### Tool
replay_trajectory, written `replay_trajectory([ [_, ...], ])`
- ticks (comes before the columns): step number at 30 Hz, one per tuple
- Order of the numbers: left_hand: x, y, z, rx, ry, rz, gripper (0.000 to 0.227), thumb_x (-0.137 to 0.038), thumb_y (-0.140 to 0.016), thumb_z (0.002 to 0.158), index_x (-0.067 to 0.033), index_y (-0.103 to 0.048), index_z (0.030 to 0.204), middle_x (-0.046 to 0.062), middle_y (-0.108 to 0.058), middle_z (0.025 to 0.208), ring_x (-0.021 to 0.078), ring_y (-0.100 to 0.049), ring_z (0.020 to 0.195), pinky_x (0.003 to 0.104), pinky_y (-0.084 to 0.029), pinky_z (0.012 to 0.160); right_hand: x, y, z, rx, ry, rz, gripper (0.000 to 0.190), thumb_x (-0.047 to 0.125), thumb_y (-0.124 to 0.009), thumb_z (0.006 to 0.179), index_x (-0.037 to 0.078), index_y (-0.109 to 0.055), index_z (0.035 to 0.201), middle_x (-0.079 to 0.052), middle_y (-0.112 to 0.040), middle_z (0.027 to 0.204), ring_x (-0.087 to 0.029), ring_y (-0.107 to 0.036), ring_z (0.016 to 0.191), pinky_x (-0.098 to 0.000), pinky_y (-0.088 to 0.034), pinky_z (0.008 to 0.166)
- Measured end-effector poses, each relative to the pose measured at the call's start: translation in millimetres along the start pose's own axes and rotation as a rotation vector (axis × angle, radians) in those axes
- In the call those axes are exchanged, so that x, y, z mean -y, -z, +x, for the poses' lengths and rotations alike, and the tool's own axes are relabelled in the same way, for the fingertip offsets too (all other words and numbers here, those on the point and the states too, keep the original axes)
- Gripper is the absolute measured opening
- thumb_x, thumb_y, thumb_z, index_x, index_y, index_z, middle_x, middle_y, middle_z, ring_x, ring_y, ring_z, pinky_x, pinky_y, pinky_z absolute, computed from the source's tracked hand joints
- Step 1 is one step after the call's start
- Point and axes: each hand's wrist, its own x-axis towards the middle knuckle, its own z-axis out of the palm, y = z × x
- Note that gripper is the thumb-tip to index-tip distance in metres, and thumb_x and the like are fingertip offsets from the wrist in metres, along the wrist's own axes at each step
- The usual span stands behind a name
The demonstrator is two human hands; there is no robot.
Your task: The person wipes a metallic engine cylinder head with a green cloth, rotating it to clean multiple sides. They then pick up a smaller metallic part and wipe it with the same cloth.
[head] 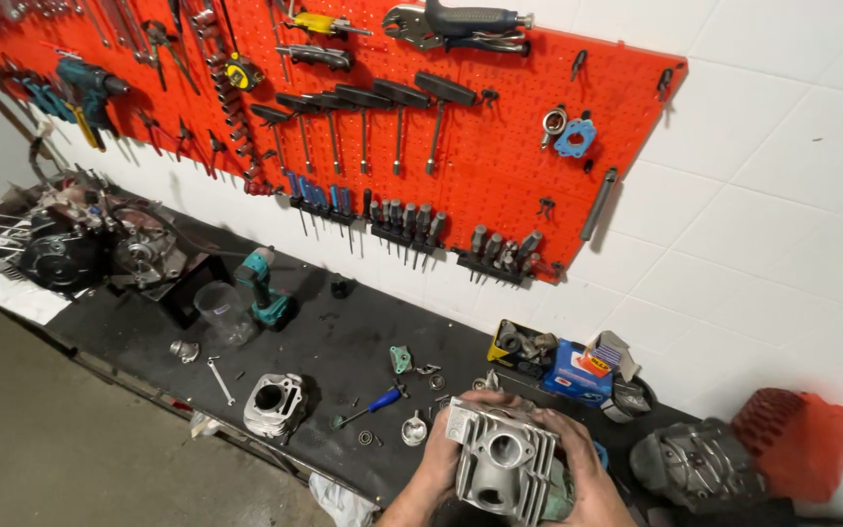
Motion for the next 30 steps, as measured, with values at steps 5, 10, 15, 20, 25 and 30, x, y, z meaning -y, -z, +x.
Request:
replay_trajectory([
  [5, 1, -18, 23, 0.132, 0.080, -0.017, 0.051, -0.034, -0.058, 0.099, 0.0028, -0.057, 0.134, 0.019, -0.068, 0.133, 0.0254, -0.069, 0.114, 0.040, -0.056, 0.102, 14, 17, -8, -0.073, -0.113, -0.092, 0.133, 0.047, -0.103, 0.047, 0.008, -0.030, 0.151, -0.018, -0.040, 0.152, -0.038, -0.034, 0.146, -0.0554, -0.029, 0.117],
  [10, 17, -34, 44, 0.277, 0.136, -0.043, 0.054, -0.036, -0.056, 0.101, 0.0030, -0.054, 0.137, 0.021, -0.064, 0.139, 0.0265, -0.068, 0.118, 0.039, -0.055, 0.104, 18, 26, -27, -0.217, -0.208, 0.229, 0.139, 0.031, -0.107, 0.044, 0.009, -0.025, 0.154, -0.017, -0.031, 0.155, -0.035, -0.036, 0.147, -0.0528, -0.038, 0.116],
  [15, 37, -46, 56, 0.356, 0.184, -0.084, 0.050, -0.034, -0.057, 0.101, 0.0027, -0.055, 0.135, 0.021, -0.064, 0.138, 0.0268, -0.068, 0.119, 0.040, -0.056, 0.105, 31, 37, -48, -0.297, -0.272, 0.160, 0.140, 0.030, -0.107, 0.046, 0.009, -0.023, 0.155, -0.017, -0.029, 0.160, -0.034, -0.036, 0.147, -0.0514, -0.041, 0.113],
  [20, 49, -61, 66, 0.430, 0.248, -0.138, 0.048, -0.031, -0.057, 0.099, 0.0010, -0.057, 0.134, 0.020, -0.064, 0.138, 0.0253, -0.068, 0.117, 0.040, -0.056, 0.103, 35, 43, -62, -0.355, -0.159, 0.119, 0.135, 0.024, -0.106, 0.052, 0.006, -0.020, 0.155, -0.020, -0.027, 0.158, -0.037, -0.033, 0.149, -0.0529, -0.035, 0.117],
  [25, 48, -78, 68, 0.485, 0.262, -0.101, 0.051, -0.037, -0.059, 0.098, 0.0012, -0.057, 0.133, 0.020, -0.065, 0.138, 0.0250, -0.069, 0.115, 0.039, -0.057, 0.099, 72, 51, -61, -0.449, -0.496, 0.313, 0.140, 0.016, -0.105, 0.044, 0.014, -0.022, 0.157, -0.007, -0.025, 0.165, -0.030, -0.041, 0.145, -0.0480, -0.055, 0.105],
  [30, 51, -98, 71, 0.509, 0.291, -0.142, 0.050, -0.037, -0.058, 0.097, 0.0007, -0.058, 0.130, 0.019, -0.066, 0.134, 0.0255, -0.070, 0.114, 0.040, -0.059, 0.097, 86, 57, -65, -0.538, -0.455, 0.352, 0.136, 0.007, -0.104, 0.044, 0.012, -0.028, 0.157, -0.009, -0.024, 0.161, -0.031, -0.043, 0.145, -0.0482, -0.053, 0.105],
])
